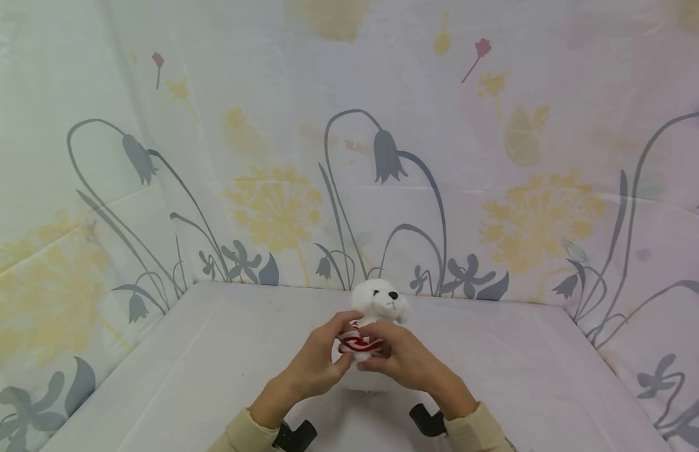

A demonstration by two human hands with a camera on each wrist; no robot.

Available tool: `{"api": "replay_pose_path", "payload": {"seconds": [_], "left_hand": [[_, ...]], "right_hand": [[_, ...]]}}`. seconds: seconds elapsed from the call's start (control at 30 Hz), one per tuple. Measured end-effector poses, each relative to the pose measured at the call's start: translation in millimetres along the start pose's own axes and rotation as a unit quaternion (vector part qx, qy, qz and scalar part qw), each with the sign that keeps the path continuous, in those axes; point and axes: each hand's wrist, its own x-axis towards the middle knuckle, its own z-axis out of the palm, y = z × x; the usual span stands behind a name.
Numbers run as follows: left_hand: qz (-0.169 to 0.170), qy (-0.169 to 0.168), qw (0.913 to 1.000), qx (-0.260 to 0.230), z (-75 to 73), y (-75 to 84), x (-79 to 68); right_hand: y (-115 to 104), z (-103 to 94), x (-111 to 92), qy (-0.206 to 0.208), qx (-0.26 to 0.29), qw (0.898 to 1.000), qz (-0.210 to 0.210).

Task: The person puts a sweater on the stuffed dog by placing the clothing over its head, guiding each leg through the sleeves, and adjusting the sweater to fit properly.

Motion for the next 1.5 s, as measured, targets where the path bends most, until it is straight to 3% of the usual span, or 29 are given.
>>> {"api": "replay_pose_path", "payload": {"seconds": [0.23,0.47,0.67,0.83,1.1,1.3,1.5], "left_hand": [[0.005,-0.011,0.9999,-0.004,-1.8,-1.5,-0.4],[-0.048,-0.072,0.9959,-0.028,-9.9,-7.8,-2.9],[-0.069,-0.083,0.9933,-0.04,-12.5,-6.9,0.0],[-0.066,-0.073,0.9945,-0.037,-10.0,-6.1,-0.5],[-0.01,-0.023,0.9993,-0.028,-2.2,-8.3,-2.1],[-0.009,0.017,0.9991,-0.037,-3.0,-8.9,-2.6],[-0.02,0.024,0.9987,-0.04,-3.6,-11.0,-2.2]], "right_hand": [[-22,-2.3,5,0.009,-0.034,0.999,0.007],[-28,-3.4,6,0.016,-0.053,0.998,0.011],[-30,-4.3,7,0.024,-0.058,0.998,0.011],[-20,0.4,6,0.036,-0.059,0.998,-0.002],[12,11.3,2,0.081,-0.086,0.992,-0.035],[11,13.6,3,0.118,-0.079,0.987,-0.075],[3,14.0,6,0.12,-0.02,0.989,-0.084]]}}
